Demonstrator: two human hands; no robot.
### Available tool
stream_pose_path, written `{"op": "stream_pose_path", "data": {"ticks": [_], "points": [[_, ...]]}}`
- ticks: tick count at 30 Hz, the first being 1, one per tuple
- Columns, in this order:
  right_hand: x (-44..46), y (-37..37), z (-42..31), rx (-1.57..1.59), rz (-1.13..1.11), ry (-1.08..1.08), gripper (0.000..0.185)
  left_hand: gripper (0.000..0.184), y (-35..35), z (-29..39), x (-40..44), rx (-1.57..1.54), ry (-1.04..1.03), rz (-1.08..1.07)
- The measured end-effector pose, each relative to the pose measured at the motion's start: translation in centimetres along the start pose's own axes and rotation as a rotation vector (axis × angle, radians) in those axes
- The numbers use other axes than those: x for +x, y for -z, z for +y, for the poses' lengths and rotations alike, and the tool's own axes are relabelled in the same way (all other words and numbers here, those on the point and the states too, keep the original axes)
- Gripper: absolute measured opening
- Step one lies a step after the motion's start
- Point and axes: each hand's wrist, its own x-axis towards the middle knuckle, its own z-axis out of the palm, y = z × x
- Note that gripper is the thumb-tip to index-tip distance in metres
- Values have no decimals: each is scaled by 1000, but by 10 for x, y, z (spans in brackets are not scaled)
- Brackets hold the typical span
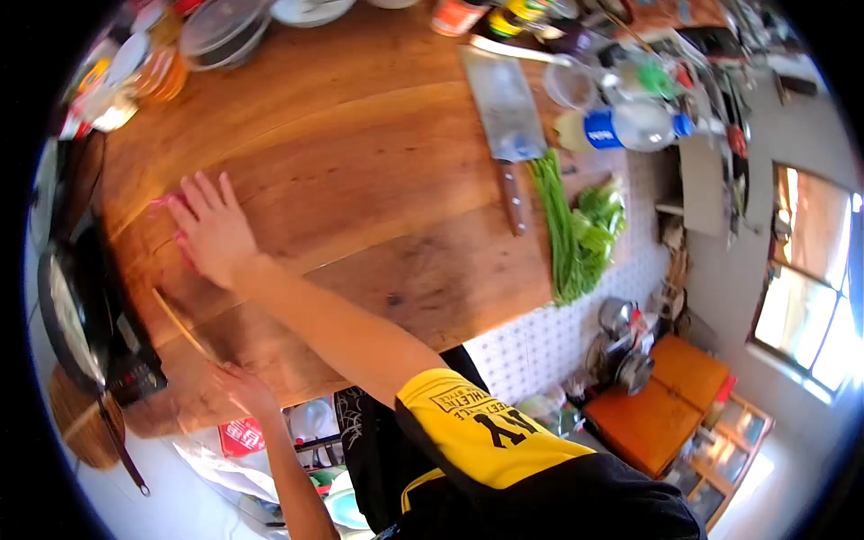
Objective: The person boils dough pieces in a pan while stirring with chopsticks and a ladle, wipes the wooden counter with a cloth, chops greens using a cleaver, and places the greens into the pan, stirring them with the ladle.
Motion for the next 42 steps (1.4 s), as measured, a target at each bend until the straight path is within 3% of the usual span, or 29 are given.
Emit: {"op": "stream_pose_path", "data": {"ticks": [1, 3, 5, 6, 7, 8, 9, 10, 12, 14, 15, 16, 17, 19, 20, 22, 24, 30, 31, 33, 37, 42], "points": [[-2, 13, -9, 67, 67, -74, 48, 51, -5, -2, 10, -5, -26, -22], [-39, 83, 2, 162, -27, -186, 40, 50, -13, -10, 21, 222, -245, 122], [-113, 166, 44, -14, -32, -231, 31, 48, -1, -11, 24, 380, -233, 58], [-139, 223, 59, -198, -158, -540, 27, 46, -4, -1, 23, 547, -191, 6], [-183, 271, 93, -335, 57, -612, 24, 46, 2, 31, 14, 541, -206, 10], [-227, 320, 126, -445, 279, -691, 21, 44, 21, 78, -3, 605, -89, -46], [-242, 374, 150, -599, 363, -813, 22, 42, 30, 109, -12, 673, 22, -99], [-256, 428, 174, -732, 440, -948, 26, 39, 1, 72, -24, 407, -314, -32], [-270, 490, 211, -730, 539, -1163, 31, 32, -22, 149, -83, 322, -562, -179], [-287, 507, 248, -297, 464, -1386, 39, 29, -49, 285, -168, -175, -770, -573], [-312, 497, 275, -221, 417, -1191, 47, 30, -73, 347, -207, -358, -894, -709], [-309, 487, 273, -475, 366, -1064, 50, 32, -100, 401, -240, -490, -1012, -791], [-301, 489, 273, -483, 380, -1076, 47, 36, -129, 449, -270, -558, -1123, -824], [-291, 496, 271, -467, 401, -1109, 43, 41, -184, 512, -306, -333, -1368, -662], [-288, 503, 274, -277, 458, -1209, 39, 41, -197, 526, -315, -310, -1381, -671], [-286, 518, 270, -64, 514, -1320, 34, 43, -213, 540, -326, 90, -1331, -595], [-286, 532, 267, 77, 648, -1378, 28, 46, -218, 529, -334, 155, -1315, -673], [-273, 519, 274, 204, 592, -1348, 34, 38, -221, 536, -378, -76, -754, -1071], [-276, 518, 285, 343, 663, -1320, 34, 38, -223, 541, -381, -87, -756, -1065], [-270, 533, 291, 498, 685, -1275, 34, 42, -223, 549, -386, -354, -508, -1184], [-244, 561, 255, 563, 663, -1147, 36, 49, -196, 558, -377, -745, -329, -1387], [-210, 548, 160, 494, 470, -1058, 37, 51, -117, 518, -341, -785, -321, -1302]]}}
